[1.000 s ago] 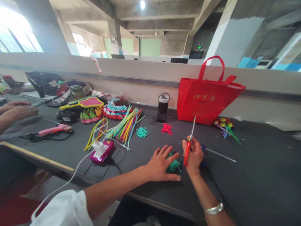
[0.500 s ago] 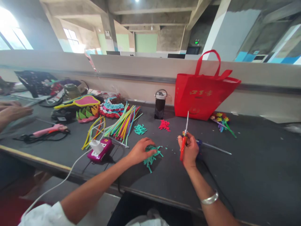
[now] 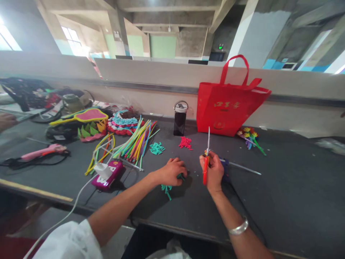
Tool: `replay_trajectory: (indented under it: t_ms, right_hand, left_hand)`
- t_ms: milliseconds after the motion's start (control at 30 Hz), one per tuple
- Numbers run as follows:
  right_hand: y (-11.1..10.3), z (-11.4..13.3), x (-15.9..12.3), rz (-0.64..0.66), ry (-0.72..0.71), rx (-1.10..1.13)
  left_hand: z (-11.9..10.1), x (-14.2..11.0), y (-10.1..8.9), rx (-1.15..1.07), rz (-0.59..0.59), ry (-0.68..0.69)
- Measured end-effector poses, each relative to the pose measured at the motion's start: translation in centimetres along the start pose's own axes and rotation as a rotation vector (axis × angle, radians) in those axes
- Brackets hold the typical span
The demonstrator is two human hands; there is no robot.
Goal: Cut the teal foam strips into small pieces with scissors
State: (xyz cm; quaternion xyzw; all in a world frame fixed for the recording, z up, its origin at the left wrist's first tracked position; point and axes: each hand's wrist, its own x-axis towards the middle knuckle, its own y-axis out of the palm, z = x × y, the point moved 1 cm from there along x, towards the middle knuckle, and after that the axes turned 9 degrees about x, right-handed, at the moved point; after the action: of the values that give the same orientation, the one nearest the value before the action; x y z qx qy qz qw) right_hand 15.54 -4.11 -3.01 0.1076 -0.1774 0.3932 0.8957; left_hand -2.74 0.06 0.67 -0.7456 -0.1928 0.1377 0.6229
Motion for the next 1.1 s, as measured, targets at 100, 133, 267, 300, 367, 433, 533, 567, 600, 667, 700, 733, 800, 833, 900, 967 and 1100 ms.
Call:
replay_trajectory:
  t_ms: [100,133,267,300,367,433,533,567,600,667,700,733,800,833,900,967,1100]
  right_hand:
    - [0.1,0.0,0.0,0.036,-0.004,0.003]
    - [0.2,0.1,-0.1,0.054,0.004,0.011]
    - [0.6,0.4,-0.7,0.184,0.051,0.039]
    - [0.7,0.5,-0.8,0.224,0.063,0.047]
    - [1.0,0.6,-1.2,0.293,0.088,0.074]
    - [1.2,0.6,-1.5,0.342,0.110,0.116]
    - [1.5,0.7,-1.7,0.382,0.131,0.180]
    - [1.5,0.8,-1.8,0.399,0.134,0.196]
    - [1.6,0.8,-1.9,0.420,0.132,0.208]
    - [1.7,0.8,-2.1,0.475,0.118,0.214]
    - [1.8,0.8,-2.2,0.504,0.110,0.208]
    - [1.8,0.8,-2.2,0.527,0.106,0.200]
    - [1.9,0.8,-2.3,0.553,0.113,0.195]
    - [1.9,0.8,-2.3,0.560,0.121,0.199]
    - [1.9,0.9,-2.2,0.568,0.138,0.214]
    - [1.8,1.0,-2.1,0.575,0.150,0.227]
    - [1.9,1.0,-2.2,0.557,0.143,0.220]
  left_hand:
    - [0.2,0.0,0.8,-0.057,-0.046,0.001]
    - [0.3,-0.1,1.0,-0.097,-0.074,0.000]
    - [0.5,-0.4,1.1,-0.353,-0.199,-0.030]
    - [0.6,-0.4,1.1,-0.443,-0.233,-0.055]
    - [0.8,-0.3,1.0,-0.640,-0.298,-0.126]
    - [1.1,0.0,1.1,-0.831,-0.341,-0.195]
    - [1.5,0.2,1.7,-1.070,-0.362,-0.270]
    - [1.7,0.3,1.9,-1.136,-0.363,-0.284]
    - [1.7,0.4,2.1,-1.194,-0.365,-0.294]
    - [1.8,0.5,2.5,-1.285,-0.365,-0.298]
    - [1.8,0.5,2.6,-1.318,-0.363,-0.299]
    - [1.8,0.5,2.7,-1.344,-0.361,-0.302]
    - [1.7,0.5,2.8,-1.378,-0.348,-0.310]
    - [1.6,0.5,2.8,-1.393,-0.338,-0.312]
    - [1.6,0.4,2.7,-1.421,-0.314,-0.310]
    - [1.5,0.4,2.6,-1.446,-0.294,-0.304]
    - [1.5,0.4,2.4,-1.459,-0.274,-0.288]
